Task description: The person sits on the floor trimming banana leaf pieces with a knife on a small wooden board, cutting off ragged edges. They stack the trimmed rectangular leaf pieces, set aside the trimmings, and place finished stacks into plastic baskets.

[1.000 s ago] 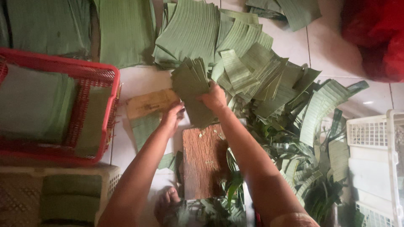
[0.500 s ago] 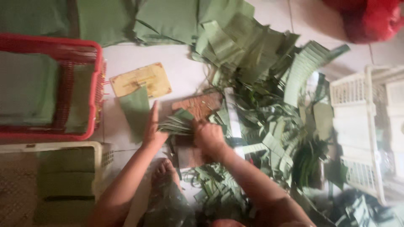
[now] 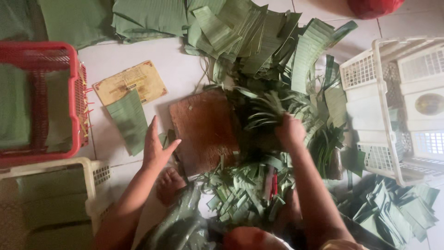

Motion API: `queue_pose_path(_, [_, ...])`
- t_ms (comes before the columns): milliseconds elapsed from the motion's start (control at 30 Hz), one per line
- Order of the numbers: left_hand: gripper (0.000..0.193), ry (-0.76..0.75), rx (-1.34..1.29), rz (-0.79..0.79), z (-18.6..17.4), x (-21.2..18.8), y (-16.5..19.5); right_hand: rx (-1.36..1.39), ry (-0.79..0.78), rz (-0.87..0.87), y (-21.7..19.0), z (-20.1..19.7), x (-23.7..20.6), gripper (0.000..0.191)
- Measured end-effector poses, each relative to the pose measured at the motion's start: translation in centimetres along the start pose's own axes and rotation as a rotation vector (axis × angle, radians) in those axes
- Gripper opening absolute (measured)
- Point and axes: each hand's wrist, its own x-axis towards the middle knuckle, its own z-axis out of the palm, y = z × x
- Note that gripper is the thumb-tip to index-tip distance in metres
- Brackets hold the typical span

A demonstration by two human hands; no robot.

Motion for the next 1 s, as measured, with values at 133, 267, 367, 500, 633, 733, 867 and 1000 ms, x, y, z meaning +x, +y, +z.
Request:
queue_pose_path(133, [0.115, -0.035, -0.014, 0.027, -0.6, -0.7, 2.9, -0.009, -0.040, -0.060, 0.0, -4.6, -1.0, 0.035])
queue_pose_path(267, [0.134, -0.039, -0.045, 0.187, -0.3, -1.3, 6.5, 0.030, -0.097, -0.258, -5.7, -7.1, -3.7, 0.036])
queue_pose_path(367, [0.142, 0.058, -0.019, 0.255, 0.2, -1.4, 7.6, -0.214, -0.155, -0.336, -12.3, -6.2, -5.6, 0.030])
queue_pose_path(500, [0.125, 0.174, 0.023, 0.165, 0.2, -1.6, 5.7, -0.258, -0.286, -0.508, -19.0, -2.8, -8.1, 0.034])
queue_pose_path(633, [0.091, 0.127, 0.050, -0.048, -0.2, -1.6, 2.1, -0.107, -0.186, -0.598, -20.0, -1.5, -8.8, 0.055])
queue_pose_path(733, [0.058, 0.076, -0.035, -0.151, 0.2, -1.7, 0.0, -0.016, -0.166, -0.653, -19.3, -1.8, -8.5, 0.076])
queue_pose_path(867, [0.030, 0.057, -0.207, -0.127, 1.8, -1.4, -2.3, 0.027, -0.202, -0.720, -19.3, -2.2, -7.9, 0.081])
queue_pose_path(1000, [0.019, -0.105, -0.079, -0.204, 3.7, -0.8, -3.1, -0.015, -0.251, -0.759, -19.7, -1.2, -7.8, 0.076])
